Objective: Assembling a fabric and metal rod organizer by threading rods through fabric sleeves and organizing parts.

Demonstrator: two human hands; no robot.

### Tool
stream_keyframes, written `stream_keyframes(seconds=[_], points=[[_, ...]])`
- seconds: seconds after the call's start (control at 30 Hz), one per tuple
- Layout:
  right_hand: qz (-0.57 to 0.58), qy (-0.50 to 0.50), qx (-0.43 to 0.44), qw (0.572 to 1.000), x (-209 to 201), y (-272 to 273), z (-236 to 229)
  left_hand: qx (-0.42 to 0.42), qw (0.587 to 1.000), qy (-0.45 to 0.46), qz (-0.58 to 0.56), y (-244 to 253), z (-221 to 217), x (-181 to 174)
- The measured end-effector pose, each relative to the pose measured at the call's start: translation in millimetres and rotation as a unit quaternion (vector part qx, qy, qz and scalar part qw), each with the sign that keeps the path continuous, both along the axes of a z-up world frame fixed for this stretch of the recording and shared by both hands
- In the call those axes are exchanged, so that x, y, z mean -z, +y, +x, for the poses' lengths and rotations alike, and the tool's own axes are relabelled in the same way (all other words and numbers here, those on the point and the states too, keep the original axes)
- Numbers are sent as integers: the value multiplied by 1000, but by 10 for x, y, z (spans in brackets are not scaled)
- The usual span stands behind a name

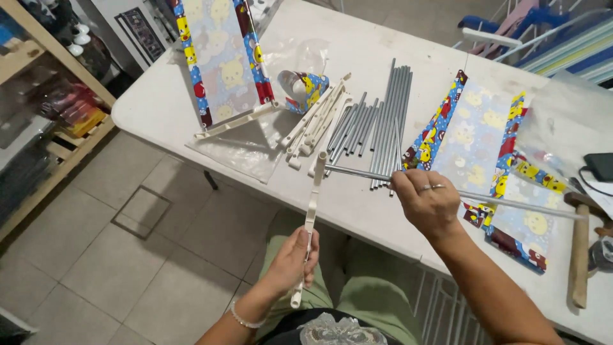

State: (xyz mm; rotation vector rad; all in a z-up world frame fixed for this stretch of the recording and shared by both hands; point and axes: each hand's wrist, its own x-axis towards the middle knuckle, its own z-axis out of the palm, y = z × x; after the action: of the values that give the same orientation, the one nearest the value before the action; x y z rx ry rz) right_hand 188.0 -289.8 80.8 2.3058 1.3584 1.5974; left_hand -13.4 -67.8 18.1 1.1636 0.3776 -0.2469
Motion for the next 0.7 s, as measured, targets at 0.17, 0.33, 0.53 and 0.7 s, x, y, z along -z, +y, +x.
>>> stream_keyframes(seconds=[0.17, 0.33, 0.53, 0.7], points=[[-17, -7, 24, 1000, 29, -214, -293, 51, 986, -150, 59, 135, 78, 74], [-31, 2, 21, 999, 69, -166, -586, 6, 982, -184, 52, 73, 287, -246], [1, 195, 4, 981, 200, -256, -683, -41, 898, -272, 344, 161, 350, -344], [-83, 766, -115, 627, -120, -385, -872, 50, 638, -603, 476, 464, 355, -349]])
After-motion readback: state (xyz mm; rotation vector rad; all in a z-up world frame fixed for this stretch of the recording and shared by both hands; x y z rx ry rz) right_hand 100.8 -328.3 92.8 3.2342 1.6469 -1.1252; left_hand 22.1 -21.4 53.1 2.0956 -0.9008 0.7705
